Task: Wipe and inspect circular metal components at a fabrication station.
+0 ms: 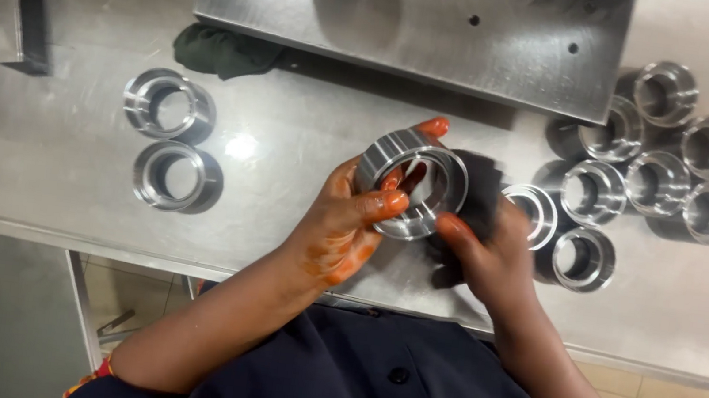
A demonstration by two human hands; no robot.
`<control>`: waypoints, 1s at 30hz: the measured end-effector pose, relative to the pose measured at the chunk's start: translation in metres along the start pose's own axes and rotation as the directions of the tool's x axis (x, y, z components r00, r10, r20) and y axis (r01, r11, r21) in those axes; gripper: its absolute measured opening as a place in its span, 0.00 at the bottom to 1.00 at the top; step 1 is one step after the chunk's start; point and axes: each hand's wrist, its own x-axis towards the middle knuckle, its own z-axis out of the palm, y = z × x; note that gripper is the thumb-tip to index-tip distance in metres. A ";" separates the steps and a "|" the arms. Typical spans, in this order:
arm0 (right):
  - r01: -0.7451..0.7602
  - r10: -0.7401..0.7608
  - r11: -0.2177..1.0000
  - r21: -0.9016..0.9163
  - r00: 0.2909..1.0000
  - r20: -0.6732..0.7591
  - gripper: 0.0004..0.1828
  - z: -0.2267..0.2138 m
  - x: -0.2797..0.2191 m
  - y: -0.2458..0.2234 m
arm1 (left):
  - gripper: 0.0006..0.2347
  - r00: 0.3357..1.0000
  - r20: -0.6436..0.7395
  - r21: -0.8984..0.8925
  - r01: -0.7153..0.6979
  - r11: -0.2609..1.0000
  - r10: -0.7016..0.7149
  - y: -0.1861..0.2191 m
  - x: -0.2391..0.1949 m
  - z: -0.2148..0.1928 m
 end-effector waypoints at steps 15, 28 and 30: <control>0.286 -0.168 0.843 -0.455 0.944 0.283 0.13 -0.019 0.033 -0.031 | 0.19 0.928 -0.246 -0.182 0.238 0.954 -0.279 -0.019 0.007 -0.005; 0.388 -0.289 0.842 -0.375 0.911 0.293 0.08 -0.028 0.068 0.032 | 0.24 0.960 -0.275 0.503 0.099 0.858 0.050 0.026 -0.007 -0.071; 0.317 -0.263 0.635 -0.705 0.946 0.188 0.12 -0.064 0.096 0.079 | 0.29 0.851 -0.267 0.957 0.178 0.231 0.453 0.061 -0.016 -0.101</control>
